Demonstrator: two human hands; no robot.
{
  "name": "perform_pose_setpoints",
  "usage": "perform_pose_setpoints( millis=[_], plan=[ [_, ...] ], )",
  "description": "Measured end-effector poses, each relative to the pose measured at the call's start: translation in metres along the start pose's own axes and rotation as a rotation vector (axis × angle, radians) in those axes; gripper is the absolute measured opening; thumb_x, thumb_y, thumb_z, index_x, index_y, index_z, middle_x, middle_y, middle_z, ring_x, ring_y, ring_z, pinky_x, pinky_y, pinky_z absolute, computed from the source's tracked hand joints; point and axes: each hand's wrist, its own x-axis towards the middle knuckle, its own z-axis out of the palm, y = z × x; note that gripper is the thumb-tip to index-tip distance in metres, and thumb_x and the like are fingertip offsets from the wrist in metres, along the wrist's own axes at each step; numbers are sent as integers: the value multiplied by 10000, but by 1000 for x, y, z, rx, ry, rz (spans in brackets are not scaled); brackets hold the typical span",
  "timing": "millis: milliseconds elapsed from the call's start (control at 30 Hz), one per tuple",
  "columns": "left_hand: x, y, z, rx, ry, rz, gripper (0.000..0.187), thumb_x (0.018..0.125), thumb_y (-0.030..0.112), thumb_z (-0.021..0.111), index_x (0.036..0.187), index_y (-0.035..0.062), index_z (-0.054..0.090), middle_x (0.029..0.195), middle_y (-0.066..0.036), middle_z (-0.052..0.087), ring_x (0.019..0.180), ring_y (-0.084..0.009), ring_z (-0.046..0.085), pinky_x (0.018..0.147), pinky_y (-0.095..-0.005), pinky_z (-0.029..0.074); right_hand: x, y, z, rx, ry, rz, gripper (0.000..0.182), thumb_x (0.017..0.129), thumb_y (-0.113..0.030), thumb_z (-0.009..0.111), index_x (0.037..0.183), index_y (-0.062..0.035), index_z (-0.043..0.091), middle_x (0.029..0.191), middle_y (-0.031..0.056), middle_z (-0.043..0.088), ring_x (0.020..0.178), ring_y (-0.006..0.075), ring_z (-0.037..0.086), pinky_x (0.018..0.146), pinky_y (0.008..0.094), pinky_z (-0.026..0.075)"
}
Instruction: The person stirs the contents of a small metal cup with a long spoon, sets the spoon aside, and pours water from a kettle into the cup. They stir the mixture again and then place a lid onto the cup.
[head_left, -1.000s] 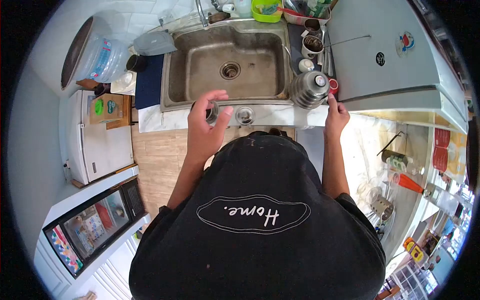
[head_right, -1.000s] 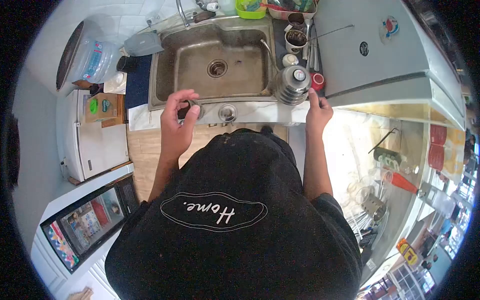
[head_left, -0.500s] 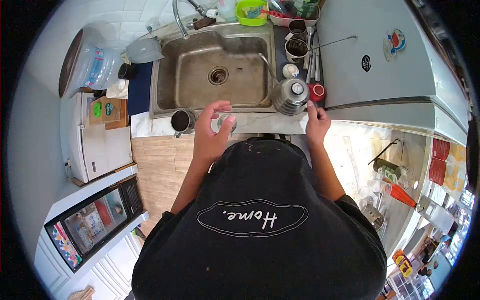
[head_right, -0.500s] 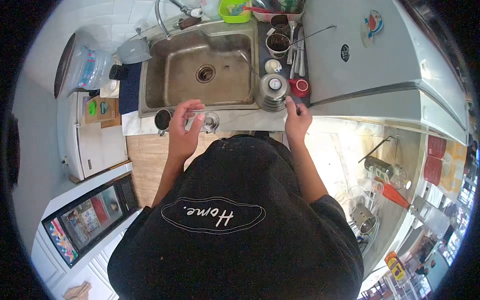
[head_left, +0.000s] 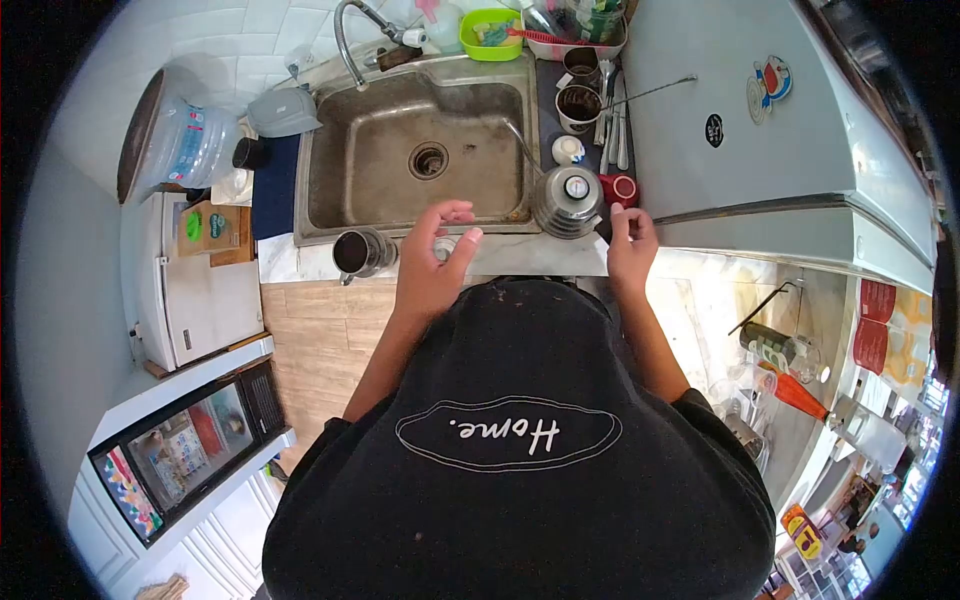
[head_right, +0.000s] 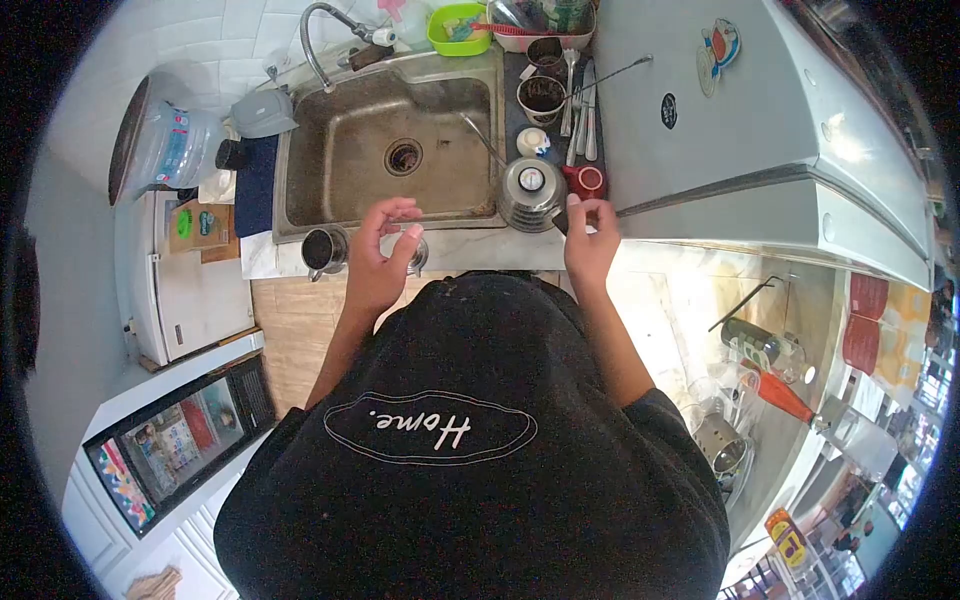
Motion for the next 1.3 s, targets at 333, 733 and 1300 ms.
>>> perform_pose_setpoints(
  millis=[333,733,1300],
  plan=[
    [-3,1,5,4,8,13,340,922,180,696,1233,60,632,1114,-99,713,1072,-206,660,943,-371,469,66,-53,33,-46,100,-42,460,969,-344,683,1233,3,538,1125,168,613,1006,251,624,935,395,492],
    [-13,-9,1,-17,10,-6,346,935,190,700,1244,56,624,1123,-108,714,1077,-209,664,942,-368,472,150,-61,68,-161,133,108,539,942,-417,629,1308,-24,585,1046,223,702,1004,360,682,923,445,502],
    [-23,-15,-3,-1,-24,-41,323,956,180,663,1254,63,616,1157,-94,707,1109,-202,648,973,-378,469,120,-96,43,-270,66,-197,347,1021,-320,531,1117,-51,729,892,98,754,807,226,701,774,358,530]
  ],
)
